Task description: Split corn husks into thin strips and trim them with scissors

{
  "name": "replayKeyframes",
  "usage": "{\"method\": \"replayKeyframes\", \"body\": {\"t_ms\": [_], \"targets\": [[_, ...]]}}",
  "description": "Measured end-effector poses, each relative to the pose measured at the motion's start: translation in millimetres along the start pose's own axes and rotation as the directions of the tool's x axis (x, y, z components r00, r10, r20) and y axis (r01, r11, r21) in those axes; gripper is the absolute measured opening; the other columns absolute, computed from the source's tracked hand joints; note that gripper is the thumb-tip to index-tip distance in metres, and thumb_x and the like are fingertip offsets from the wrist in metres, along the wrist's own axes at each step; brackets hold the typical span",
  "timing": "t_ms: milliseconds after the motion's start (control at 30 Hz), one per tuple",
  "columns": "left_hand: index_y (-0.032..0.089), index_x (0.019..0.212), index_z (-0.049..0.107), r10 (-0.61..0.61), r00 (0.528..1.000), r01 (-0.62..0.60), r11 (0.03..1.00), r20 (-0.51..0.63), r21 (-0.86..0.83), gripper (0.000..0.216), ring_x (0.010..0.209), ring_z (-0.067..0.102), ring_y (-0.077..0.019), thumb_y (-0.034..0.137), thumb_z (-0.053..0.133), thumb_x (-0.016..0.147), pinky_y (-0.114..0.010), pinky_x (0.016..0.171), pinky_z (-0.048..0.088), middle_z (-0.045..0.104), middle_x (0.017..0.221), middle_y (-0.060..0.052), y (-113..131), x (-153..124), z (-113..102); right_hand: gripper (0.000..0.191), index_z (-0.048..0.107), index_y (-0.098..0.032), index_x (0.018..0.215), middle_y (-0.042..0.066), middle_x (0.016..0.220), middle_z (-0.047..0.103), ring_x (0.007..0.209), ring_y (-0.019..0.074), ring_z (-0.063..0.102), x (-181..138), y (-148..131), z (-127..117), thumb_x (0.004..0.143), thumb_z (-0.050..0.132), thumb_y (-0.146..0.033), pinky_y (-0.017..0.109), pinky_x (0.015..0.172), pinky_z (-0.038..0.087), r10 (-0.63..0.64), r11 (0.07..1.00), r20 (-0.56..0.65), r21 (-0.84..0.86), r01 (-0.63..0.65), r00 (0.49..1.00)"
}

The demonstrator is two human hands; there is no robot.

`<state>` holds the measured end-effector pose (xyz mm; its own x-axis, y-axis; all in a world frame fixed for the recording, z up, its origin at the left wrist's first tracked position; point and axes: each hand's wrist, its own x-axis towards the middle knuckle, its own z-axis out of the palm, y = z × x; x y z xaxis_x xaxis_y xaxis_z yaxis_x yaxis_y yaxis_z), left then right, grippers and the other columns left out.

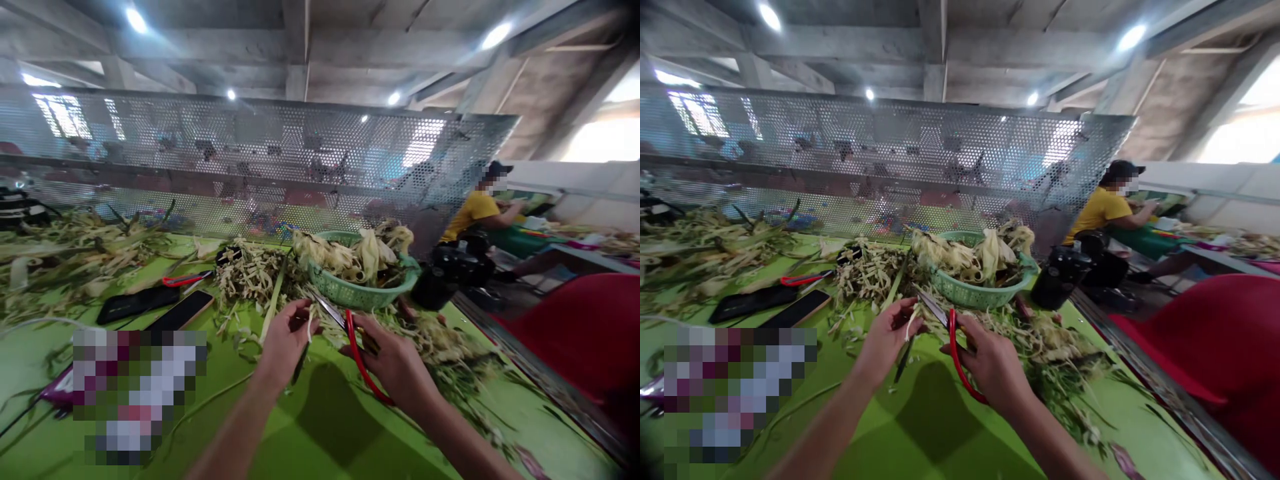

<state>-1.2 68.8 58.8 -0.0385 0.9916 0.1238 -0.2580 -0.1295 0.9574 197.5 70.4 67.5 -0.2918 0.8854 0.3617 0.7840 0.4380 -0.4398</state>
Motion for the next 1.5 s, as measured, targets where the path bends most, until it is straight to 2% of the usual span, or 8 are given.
{"method": "replayKeyframes", "body": {"t_ms": [300, 533, 667, 967, 1200, 1300, 1400, 1500], "targets": [[0.015, 0.099, 0.065, -0.187, 0.980, 0.155, 0.929, -0.064, -0.336, 0.038, 0.074, 0.066, -0.0147, 0.027, 0.078, 0.066, -0.031, 0.081, 0.053, 0.070, 0.090, -0.006, 7, -1, -2, 0.032, 0.059, -0.022, 0.111, 0.001, 0.079, 0.069, 0.065, 0.0183, 0.062, 9, 5, -3, 0.083, 0.056, -0.038, 0.025, 0.060, 0.047, 0.006, 0.999, -0.043, 0.038, -0.004, 0.999], [0.016, 0.104, 0.064, -0.123, 0.992, 0.109, 0.897, -0.006, -0.429, 0.039, 0.072, 0.067, -0.0128, 0.028, 0.076, 0.069, -0.024, 0.070, 0.053, 0.068, 0.090, -0.004, 3, 4, -12, 0.034, 0.063, -0.026, 0.111, 0.004, 0.086, 0.073, 0.069, 0.0236, 0.067, 12, 34, 7, 0.077, 0.054, -0.026, 0.029, 0.061, 0.045, 0.017, 0.973, 0.106, -0.232, 0.008, 0.994], [0.016, 0.096, 0.066, -0.114, 0.993, 0.095, 0.904, -0.021, -0.418, 0.033, 0.069, 0.065, -0.0118, 0.028, 0.076, 0.068, -0.025, 0.071, 0.054, 0.066, 0.086, -0.004, 4, 4, -14, 0.032, 0.064, -0.027, 0.107, 0.004, 0.087, 0.073, 0.071, 0.0236, 0.067, 11, 36, 8, 0.077, 0.054, -0.026, 0.029, 0.062, 0.045, 0.017, 0.982, 0.133, -0.189, 0.008, 0.991], [0.017, 0.102, 0.063, 0.064, 0.996, -0.070, 0.991, -0.057, -0.110, 0.035, 0.075, 0.062, -0.0134, 0.034, 0.071, 0.072, -0.027, 0.075, 0.050, 0.064, 0.086, -0.004, 5, 3, -9, 0.040, 0.057, -0.016, 0.111, 0.003, 0.077, 0.067, 0.069, 0.0196, 0.061, 16, 12, -4, 0.081, 0.055, -0.043, 0.027, 0.063, 0.047, 0.115, 0.938, 0.174, 0.305, -0.164, 0.978], [0.017, 0.088, 0.058, 0.205, 0.973, -0.196, 0.977, -0.106, 0.087, 0.026, 0.071, 0.058, -0.0117, 0.029, 0.071, 0.070, -0.025, 0.068, 0.047, 0.062, 0.080, -0.002, -1, 7, -12, 0.043, 0.061, -0.028, 0.117, 0.004, 0.094, 0.072, 0.082, 0.0227, 0.065, 6, 20, 8, 0.074, 0.056, -0.022, 0.028, 0.070, 0.044, 0.096, 0.989, 0.313, -0.139, -0.055, 0.945], [0.017, 0.085, 0.056, 0.302, 0.945, -0.267, 0.934, -0.127, 0.238, 0.017, 0.067, 0.055, -0.0113, 0.024, 0.066, 0.074, -0.024, 0.064, 0.045, 0.059, 0.078, -0.001, -5, 6, -11, 0.038, 0.063, -0.030, 0.117, 0.007, 0.103, 0.071, 0.090, 0.0264, 0.065, 6, 11, -2, 0.079, 0.055, -0.028, 0.032, 0.074, 0.044, 0.090, 0.973, 0.270, -0.227, -0.028, 0.959], [0.018, 0.086, 0.056, 0.424, 0.901, -0.360, 0.852, -0.097, 0.381, 0.011, 0.073, 0.055, -0.0123, 0.016, 0.060, 0.075, -0.025, 0.069, 0.046, 0.057, 0.084, -0.002, -6, 3, -9, 0.029, 0.067, -0.025, 0.107, 0.007, 0.107, 0.069, 0.093, 0.0252, 0.063, 15, -6, -17, 0.086, 0.052, -0.037, 0.034, 0.082, 0.044, 0.021, 0.999, 0.145, -0.038, -0.016, 0.989], [0.018, 0.081, 0.055, 0.526, 0.850, -0.433, 0.742, -0.043, 0.512, 0.012, 0.078, 0.053, -0.0136, 0.008, 0.056, 0.075, -0.027, 0.072, 0.044, 0.055, 0.086, -0.003, -5, -3, -5, 0.033, 0.067, -0.021, 0.101, 0.005, 0.094, 0.070, 0.082, 0.0206, 0.062, 25, -25, -21, 0.089, 0.049, -0.046, 0.029, 0.073, 0.046, -0.003, 0.948, 0.168, 0.314, -0.051, 0.986]]}}
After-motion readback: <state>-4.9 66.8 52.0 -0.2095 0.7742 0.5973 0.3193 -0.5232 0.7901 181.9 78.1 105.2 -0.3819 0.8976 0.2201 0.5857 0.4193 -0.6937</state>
